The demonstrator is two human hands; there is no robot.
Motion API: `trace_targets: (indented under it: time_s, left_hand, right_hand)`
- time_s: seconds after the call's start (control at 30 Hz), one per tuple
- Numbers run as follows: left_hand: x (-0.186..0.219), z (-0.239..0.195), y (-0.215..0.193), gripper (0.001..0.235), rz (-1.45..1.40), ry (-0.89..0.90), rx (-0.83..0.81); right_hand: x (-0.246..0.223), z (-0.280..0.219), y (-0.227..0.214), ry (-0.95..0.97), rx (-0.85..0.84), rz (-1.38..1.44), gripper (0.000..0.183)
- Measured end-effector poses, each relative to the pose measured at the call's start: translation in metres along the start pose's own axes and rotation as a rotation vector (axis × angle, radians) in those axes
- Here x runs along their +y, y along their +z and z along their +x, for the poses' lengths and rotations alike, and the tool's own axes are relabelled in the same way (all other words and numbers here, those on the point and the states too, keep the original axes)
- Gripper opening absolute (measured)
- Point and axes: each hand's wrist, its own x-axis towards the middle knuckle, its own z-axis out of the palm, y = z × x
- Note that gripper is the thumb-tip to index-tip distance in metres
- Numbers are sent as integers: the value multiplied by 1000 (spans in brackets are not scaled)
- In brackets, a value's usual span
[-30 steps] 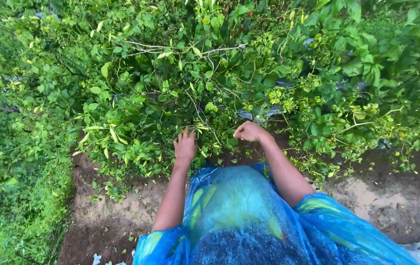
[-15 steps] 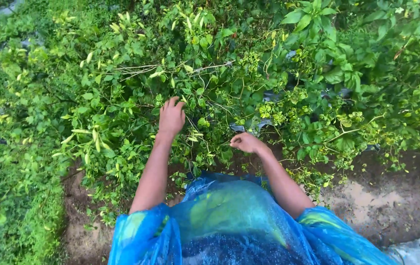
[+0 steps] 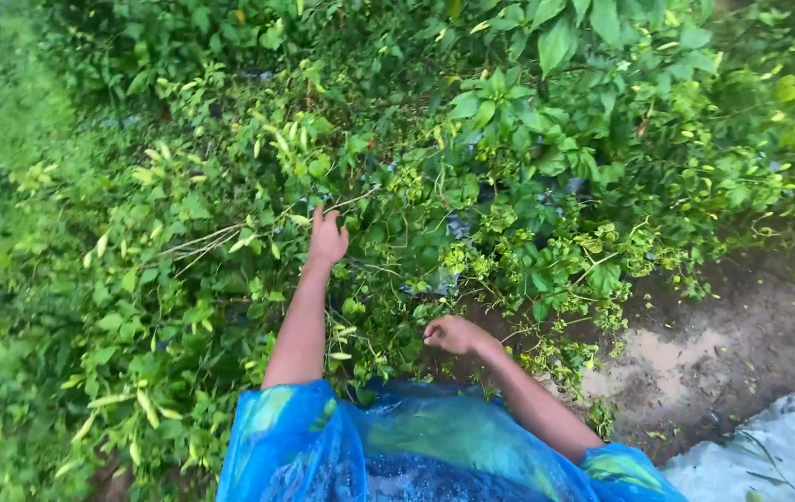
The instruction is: Harvesting ripe chilies from plants in an outdoor field by hand.
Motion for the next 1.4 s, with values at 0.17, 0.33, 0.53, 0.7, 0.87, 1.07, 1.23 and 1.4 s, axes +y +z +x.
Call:
trace_targets:
  time_s: [0.17, 0.33, 0.53, 0.7, 0.87, 1.07, 1.23, 1.4]
  left_hand:
    - [9, 6, 1, 49, -10, -136, 120]
    - [-6, 21, 2, 60, -82, -257, 159]
    - [-11, 9, -9, 48, -223, -273, 60]
    - [-11, -12, -8, 40, -214, -162, 49]
    - [-18, -43, 7, 33, -162, -95, 164]
    - [-30, -96, 39, 29, -123, 0, 357]
    - [-41, -127, 76, 25, -14, 86, 520]
    - [-13, -153, 83, 29, -82, -51, 447]
  right_hand:
    - [-9, -6, -1, 6, 25, 57, 31]
    - [-7, -2, -1, 10, 44, 87, 32]
    - [7, 11, 7, 63, 41, 70, 32]
    - [-2, 11, 9, 76, 13, 46, 32]
    - [-23, 4, -3, -7, -9, -5, 28]
    - [-60, -11, -18, -301, 121, 172, 15]
    - [-96, -14, -23, -435, 304, 450, 13]
    - [-113, -23, -20, -373, 463, 699, 21]
